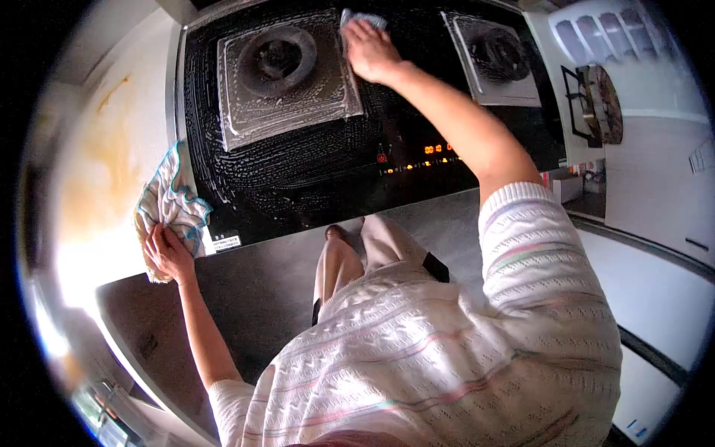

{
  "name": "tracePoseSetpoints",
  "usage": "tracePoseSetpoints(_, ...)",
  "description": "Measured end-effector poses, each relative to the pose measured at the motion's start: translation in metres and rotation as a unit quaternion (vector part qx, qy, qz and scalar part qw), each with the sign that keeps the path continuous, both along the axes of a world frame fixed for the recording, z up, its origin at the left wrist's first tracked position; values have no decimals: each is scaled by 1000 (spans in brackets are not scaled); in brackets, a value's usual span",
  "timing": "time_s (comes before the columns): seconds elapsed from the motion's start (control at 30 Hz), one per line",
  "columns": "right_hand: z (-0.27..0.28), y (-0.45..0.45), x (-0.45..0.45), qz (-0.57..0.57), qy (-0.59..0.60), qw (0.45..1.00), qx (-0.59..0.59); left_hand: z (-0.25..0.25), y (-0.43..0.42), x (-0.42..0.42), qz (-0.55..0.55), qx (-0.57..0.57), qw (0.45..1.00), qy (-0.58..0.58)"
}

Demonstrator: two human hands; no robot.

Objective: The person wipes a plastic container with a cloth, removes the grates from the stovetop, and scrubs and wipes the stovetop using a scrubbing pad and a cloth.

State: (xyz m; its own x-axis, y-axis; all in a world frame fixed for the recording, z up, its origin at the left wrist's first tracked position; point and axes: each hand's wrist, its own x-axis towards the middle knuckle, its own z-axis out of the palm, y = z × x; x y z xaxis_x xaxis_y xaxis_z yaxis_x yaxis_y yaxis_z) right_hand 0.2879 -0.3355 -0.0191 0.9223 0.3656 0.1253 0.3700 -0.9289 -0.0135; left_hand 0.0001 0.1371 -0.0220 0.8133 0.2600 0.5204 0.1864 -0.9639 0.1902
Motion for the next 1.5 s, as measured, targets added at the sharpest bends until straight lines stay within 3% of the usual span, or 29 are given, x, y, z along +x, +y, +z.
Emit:
tracePoseSetpoints(0.13, 24, -17, -38, 62, 88, 993, 41, 2, -1, 1, -9, 1, 1000, 6)
tracePoseSetpoints(0.2, 41, -28, -52, 33, 146, 987, 63, 1, 0, 2, -11, 17, 1000, -1)
tracePoseSetpoints(0.27, 60, -36, -96, 56, -35, 992, 109, -1, 4, 2, -17, 12, 1000, 11)
tracePoseSetpoints(0.33, 76, -64, -152, 41, -76, 990, 115, -2, 3, 3, -4, -11, 1000, 11)
tracePoseSetpoints(0.47, 56, -157, -247, -175, -79, 981, 5, -7, 9, 5, -27, 28, 999, -15)
tracePoseSetpoints(0.57, 51, -162, -288, -181, -48, 982, 7, -7, 10, 7, -16, 48, 999, -11)
tracePoseSetpoints(0.87, 46, -157, -291, -254, 52, 966, -5, -11, 16, 9, 1, 60, 998, 16)
tracePoseSetpoints(1.13, 52, -190, -324, -201, -80, 973, 74, -11, 18, 13, 7, 62, 998, 20)
tracePoseSetpoints(1.23, 54, -196, -381, -231, -78, 963, 114, -18, 29, 12, -21, 107, 994, 18)
tracePoseSetpoints(1.33, 30, -188, -476, -327, -1, 937, 125, -33, 55, 24, -90, 129, 987, -32)
tracePoseSetpoints(1.4, 11, -170, -551, -398, 67, 903, 148, -16, 37, 22, -50, 99, 994, 11)
tracePoseSetpoints(1.5, -22, -128, -663, -512, 159, 828, 164, -30, 52, 39, -43, 147, 988, -12)
